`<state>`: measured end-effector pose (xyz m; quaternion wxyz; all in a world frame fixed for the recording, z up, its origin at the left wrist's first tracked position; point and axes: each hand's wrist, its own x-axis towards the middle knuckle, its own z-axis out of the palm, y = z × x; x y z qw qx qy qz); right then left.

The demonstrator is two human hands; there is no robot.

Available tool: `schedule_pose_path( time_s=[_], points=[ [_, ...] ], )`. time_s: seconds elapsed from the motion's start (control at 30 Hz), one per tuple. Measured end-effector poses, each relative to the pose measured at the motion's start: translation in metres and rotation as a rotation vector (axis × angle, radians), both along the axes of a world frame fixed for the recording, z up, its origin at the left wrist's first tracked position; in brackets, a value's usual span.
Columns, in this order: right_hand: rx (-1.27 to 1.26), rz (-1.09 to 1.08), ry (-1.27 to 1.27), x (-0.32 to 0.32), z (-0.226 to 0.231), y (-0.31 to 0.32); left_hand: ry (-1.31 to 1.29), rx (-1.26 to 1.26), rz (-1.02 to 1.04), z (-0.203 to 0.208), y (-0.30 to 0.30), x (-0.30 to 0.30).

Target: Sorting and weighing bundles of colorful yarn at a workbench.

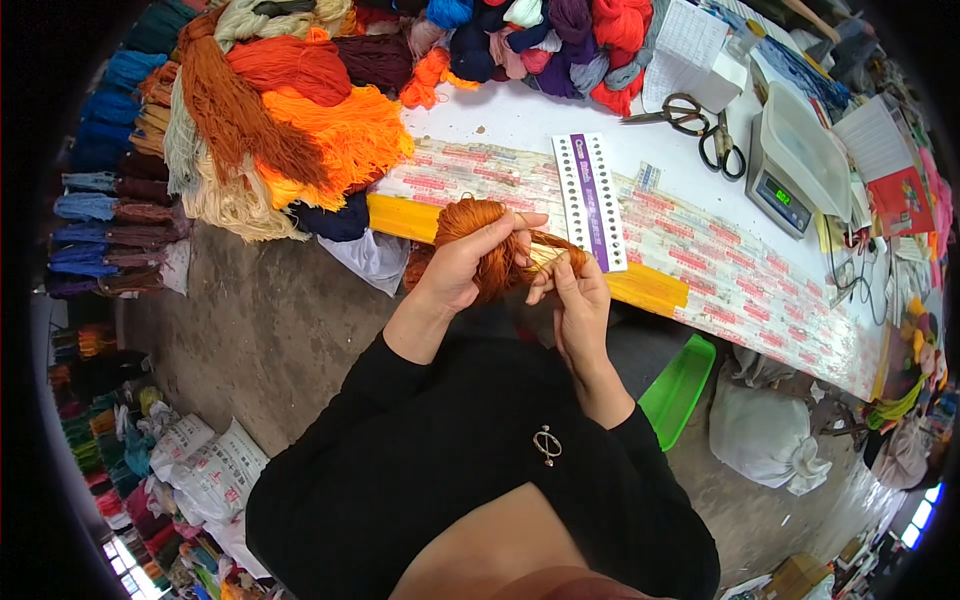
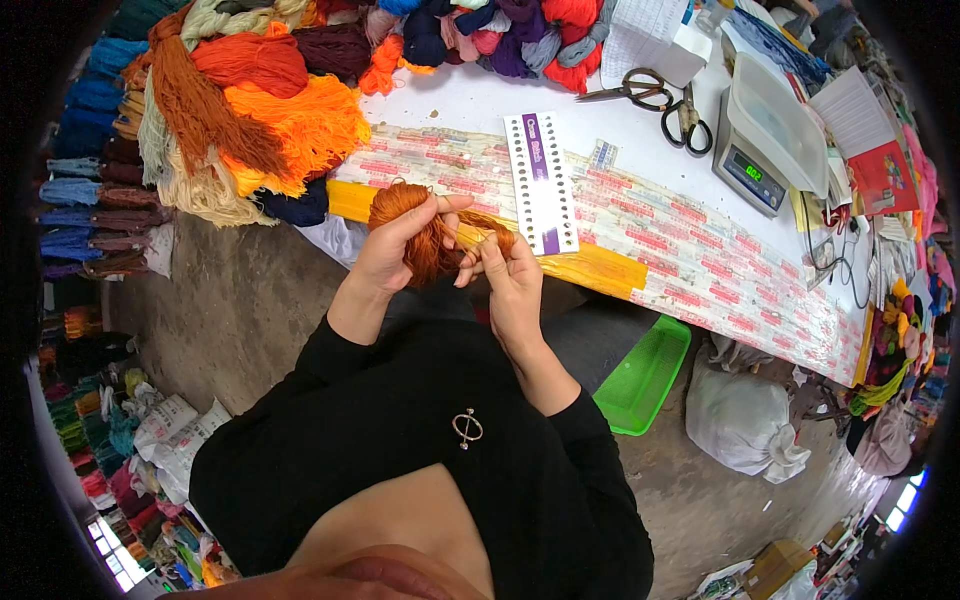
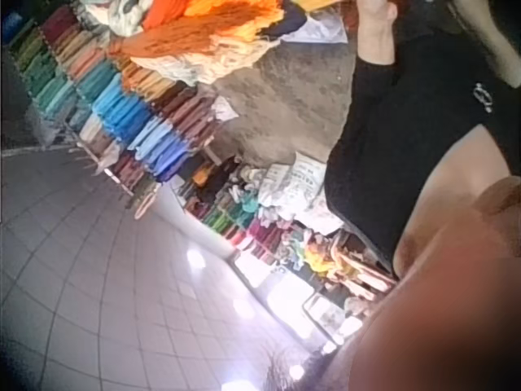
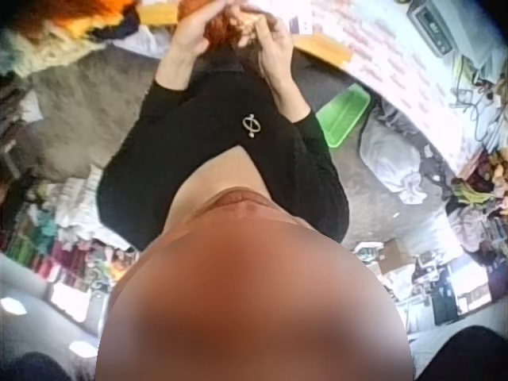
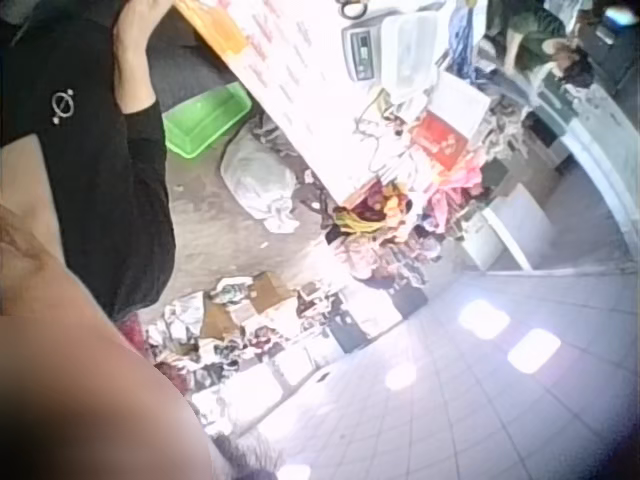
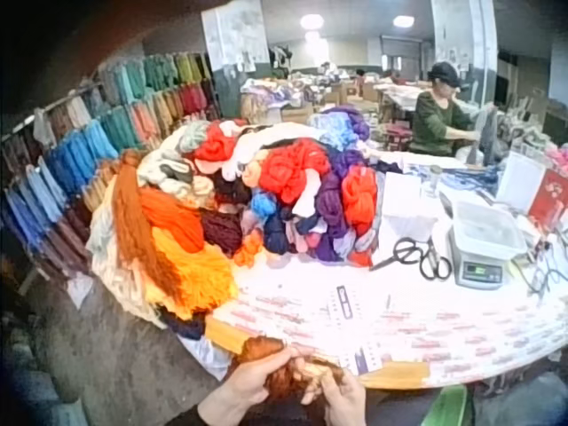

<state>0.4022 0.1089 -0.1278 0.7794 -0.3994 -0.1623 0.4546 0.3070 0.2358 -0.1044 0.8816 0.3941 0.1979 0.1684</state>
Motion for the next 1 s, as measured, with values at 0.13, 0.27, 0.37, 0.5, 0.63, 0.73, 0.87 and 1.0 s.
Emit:
schedule_pose_path(
  time_s=[0.13,0.27,0.37,0.5,0.63,0.73,0.87,1.0],
  points=[
    [0.006,0.007,0.021,-0.0014,0.0002,-0.0009,0.028,0.038,0.004,0.0055,-0.0015,-0.0003],
    [-0.004,0.023,0.030,-0.0031,0.0023,-0.0015,0.026,0.040,0.006,0.0054,-0.0019,-0.0003],
    [0.035,0.031,0.038,-0.0033,0.0022,-0.0014,0.032,0.050,0.009,0.0061,-0.0018,-0.0004],
    [0.021,0.046,0.059,-0.0026,0.0067,-0.0017,0.041,0.030,0.022,0.0065,-0.0026,-0.0008],
    [0.027,0.057,0.063,-0.0037,0.0050,-0.0027,0.029,0.065,0.039,0.0032,-0.0027,-0.0013],
    [0.020,0.041,0.071,-0.0046,0.0055,-0.0026,0.021,0.044,0.018,0.0047,-0.0022,-0.0018],
    [0.017,0.042,0.072,-0.0051,0.0071,-0.0025,0.028,0.029,0.020,0.0076,-0.0027,-0.0024],
    [0.019,0.054,0.059,-0.0055,0.0091,-0.0028,0.011,0.015,0.032,0.0048,-0.0011,-0.0033]
  ],
)
